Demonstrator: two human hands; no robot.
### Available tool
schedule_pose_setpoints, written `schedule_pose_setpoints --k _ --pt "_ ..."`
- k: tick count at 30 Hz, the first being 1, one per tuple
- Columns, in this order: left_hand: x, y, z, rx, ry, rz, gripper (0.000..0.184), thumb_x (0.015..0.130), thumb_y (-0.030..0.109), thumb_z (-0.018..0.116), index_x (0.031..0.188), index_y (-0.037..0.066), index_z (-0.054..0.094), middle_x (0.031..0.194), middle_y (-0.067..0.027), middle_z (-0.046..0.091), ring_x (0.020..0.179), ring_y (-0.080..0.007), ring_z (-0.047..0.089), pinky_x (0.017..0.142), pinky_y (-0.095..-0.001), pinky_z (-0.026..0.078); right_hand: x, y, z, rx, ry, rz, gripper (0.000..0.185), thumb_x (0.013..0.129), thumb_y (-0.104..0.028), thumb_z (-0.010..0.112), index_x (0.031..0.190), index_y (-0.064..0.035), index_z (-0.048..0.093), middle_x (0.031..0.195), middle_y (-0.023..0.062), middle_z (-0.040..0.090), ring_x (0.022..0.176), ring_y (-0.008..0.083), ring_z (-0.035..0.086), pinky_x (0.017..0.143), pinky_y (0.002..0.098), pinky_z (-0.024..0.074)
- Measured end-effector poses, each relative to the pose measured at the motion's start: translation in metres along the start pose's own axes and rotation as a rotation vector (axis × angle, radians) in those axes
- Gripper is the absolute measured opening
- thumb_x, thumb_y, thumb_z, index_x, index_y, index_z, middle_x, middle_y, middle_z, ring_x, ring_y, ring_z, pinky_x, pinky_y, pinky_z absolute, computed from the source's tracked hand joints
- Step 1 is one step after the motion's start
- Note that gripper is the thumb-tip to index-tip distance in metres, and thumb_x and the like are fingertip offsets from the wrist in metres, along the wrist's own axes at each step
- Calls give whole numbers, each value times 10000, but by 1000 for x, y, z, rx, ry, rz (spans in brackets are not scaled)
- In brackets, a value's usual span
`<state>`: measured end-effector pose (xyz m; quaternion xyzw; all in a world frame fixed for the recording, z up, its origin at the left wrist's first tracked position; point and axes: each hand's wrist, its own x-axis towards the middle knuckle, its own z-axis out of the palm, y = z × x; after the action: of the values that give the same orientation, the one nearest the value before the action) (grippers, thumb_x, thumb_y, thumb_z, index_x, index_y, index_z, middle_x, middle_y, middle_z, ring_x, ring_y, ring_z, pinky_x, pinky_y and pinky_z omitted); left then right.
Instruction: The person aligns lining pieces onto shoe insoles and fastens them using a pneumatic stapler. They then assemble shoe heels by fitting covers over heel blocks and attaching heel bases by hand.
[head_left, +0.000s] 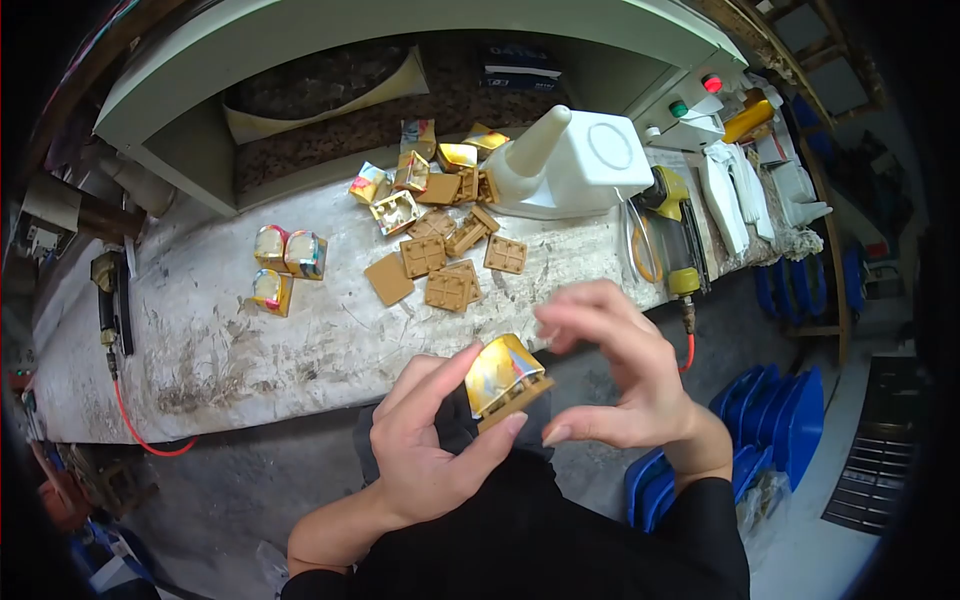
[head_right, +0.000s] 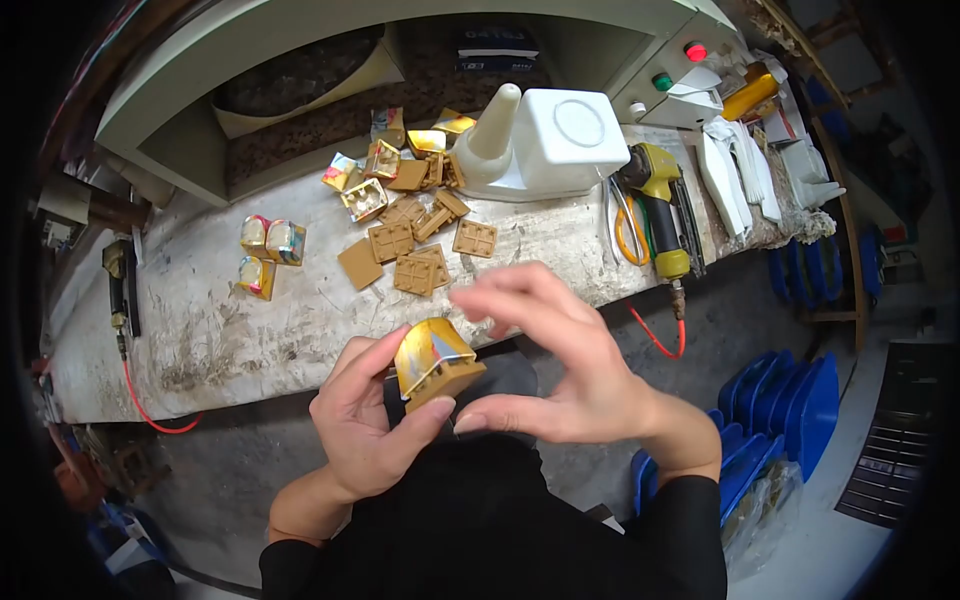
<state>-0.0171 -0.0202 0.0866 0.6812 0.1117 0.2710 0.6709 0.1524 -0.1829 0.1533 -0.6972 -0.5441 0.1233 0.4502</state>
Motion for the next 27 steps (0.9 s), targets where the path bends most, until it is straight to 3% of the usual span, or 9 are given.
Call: schedule_pose_setpoints --k 3,7,12,15,19,24,27 --pt "0 8 -3 98 -71 67 630 773 56 931 1350 -58 707 1035 -130 733 912 -171 728 822 -285 566 9 4 7 432 -232 238 681 818 -137 961 1404 26 654 1327 169 595 1183 261 662 993 387 576" --pt "-7 10 -8 124 -79 100 611 749 36 925 1325 -34 732 989 -134 737 829 -184 734 734 -286 571 -4 13 18 674 -306 368 690 849 -66 928 1443 44 595 1421 167 540 1297 269 616 1110 404 534" --pt "-12 11 -11 104 -131 56 579 753 -11 899 1307 -61 733 976 -125 726 820 -154 684 769 -273 535 -17 14 29 762 -289 407 679 847 -21 921 1435 60 590 1429 159 538 1332 249 594 1160 398 504" --pt "-12 4 -11 107 -122 60 562 749 -17 899 1287 -62 742 959 -124 729 788 -153 680 748 -275 537 -26 20 39 745 -249 411 738 867 -98 927 1485 48 550 1426 151 540 1355 251 575 1181 404 477" --pt "-10 -3 -13 163 -111 118 583 745 -26 900 1301 -58 727 994 -128 720 836 -164 680 796 -280 540 -28 29 59 934 -16 392 790 887 -178 922 1524 41 510 1461 160 545 1391 262 563 1185 422 471" --pt "-13 -16 -8 62 -13 87 663 776 -13 902 1388 -51 650 1197 -180 658 1059 -196 660 929 -308 523 -37 32 88 1131 79 434 843 895 -234 916 1559 35 471 1519 169 530 1447 263 530 1195 417 453" --pt "-12 -23 0 -44 49 134 709 807 23 910 1438 -55 597 1296 -204 603 1164 -217 625 994 -321 502 -45 38 106 1347 132 352 772 933 -31 830 1594 22 434 1572 141 503 1488 271 512 1205 418 465"
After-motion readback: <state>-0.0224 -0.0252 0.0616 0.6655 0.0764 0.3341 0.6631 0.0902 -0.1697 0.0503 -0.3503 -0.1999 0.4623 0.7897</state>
